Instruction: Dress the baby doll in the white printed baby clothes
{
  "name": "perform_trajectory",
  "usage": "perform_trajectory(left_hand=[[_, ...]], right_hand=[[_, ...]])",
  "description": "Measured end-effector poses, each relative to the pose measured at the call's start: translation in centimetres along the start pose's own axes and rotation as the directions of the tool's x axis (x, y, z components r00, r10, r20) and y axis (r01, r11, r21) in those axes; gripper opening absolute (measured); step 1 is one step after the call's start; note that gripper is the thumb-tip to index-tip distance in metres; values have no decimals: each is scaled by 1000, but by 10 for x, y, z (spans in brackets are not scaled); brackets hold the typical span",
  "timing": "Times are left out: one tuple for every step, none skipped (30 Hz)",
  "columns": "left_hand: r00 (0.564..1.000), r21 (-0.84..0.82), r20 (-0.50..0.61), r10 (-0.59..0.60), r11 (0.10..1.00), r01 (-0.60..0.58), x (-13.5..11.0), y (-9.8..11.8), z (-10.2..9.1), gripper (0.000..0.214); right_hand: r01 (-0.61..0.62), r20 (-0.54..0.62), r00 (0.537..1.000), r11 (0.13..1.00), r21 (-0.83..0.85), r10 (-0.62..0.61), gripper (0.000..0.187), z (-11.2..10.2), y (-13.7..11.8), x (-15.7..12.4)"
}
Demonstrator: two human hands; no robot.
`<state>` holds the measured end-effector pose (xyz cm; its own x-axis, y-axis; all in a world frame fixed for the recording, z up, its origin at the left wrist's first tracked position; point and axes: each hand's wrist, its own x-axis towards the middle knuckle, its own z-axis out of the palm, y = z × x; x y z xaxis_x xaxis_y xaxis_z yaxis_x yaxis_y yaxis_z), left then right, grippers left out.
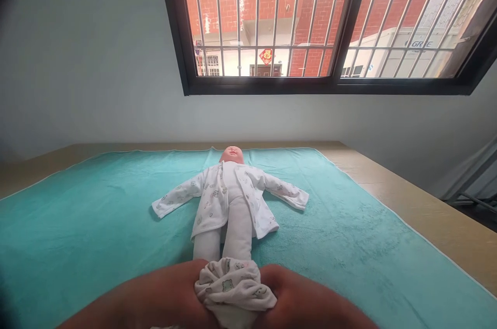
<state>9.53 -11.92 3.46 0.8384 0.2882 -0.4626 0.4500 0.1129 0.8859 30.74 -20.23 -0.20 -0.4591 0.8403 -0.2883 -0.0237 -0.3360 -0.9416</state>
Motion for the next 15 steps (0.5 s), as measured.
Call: perform_trajectory(left_hand=[[1000, -4, -2, 3, 1000, -3, 1, -1, 2, 40], [1000, 18, -5, 21, 1000, -21, 3, -1, 3, 42], [999, 48, -3, 50, 998, -50, 4, -2, 5, 43], [996, 67, 4, 89, 994, -89, 5, -2, 6, 44], [990, 68, 14, 137, 988, -138, 5, -2, 6, 44], [981, 59, 30, 191, 980, -192, 6, -2, 7, 45], [970, 51, 46, 240, 969, -243, 6, -3, 7, 46], [958, 43, 59, 282, 958, -285, 6, -3, 7, 47], [947, 33, 69, 314, 948, -317, 6, -4, 8, 49], [938, 22, 79, 338, 940, -340, 6, -4, 8, 50], [931, 9, 86, 354, 935, -356, 6, -4, 8, 52], [926, -1, 92, 365, 930, -366, 5, -4, 8, 54], [922, -7, 98, 375, 927, -376, 5, -4, 8, 56], [918, -7, 105, 381, 924, -383, 4, -4, 8, 59], [916, 1, 115, 385, 922, -387, 4, -4, 8, 61]], right_hand=[[23, 7, 1000, 999, -36, -23, 43, 0, -1, 0], [49, 17, 999, 996, -80, -48, 48, 0, -3, -1], [75, 30, 997, 990, -121, -72, 52, 0, -4, -1], [100, 48, 994, 983, -152, -93, 55, 1, -6, -2], [119, 67, 992, 978, -171, -109, 56, 0, -7, -3], [133, 79, 990, 974, -183, -120, 56, 0, -8, -4], [150, 87, 987, 970, -191, -135, 54, -1, -8, -5], [170, 92, 984, 965, -199, -154, 53, -3, -8, -5], [191, 97, 980, 960, -203, -175, 51, -4, -7, -5], [212, 100, 976, 956, -202, -195, 49, -6, -7, -5], [226, 106, 972, 954, -198, -208, 48, -8, -6, -5], [229, 112, 971, 955, -186, -211, 47, -9, -7, -5], [220, 120, 972, 960, -172, -201, 47, -10, -7, -5], [198, 126, 976, 967, -163, -178, 47, -10, -8, -6], [172, 131, 980, 971, -164, -151, 48, -11, -10, -7]])
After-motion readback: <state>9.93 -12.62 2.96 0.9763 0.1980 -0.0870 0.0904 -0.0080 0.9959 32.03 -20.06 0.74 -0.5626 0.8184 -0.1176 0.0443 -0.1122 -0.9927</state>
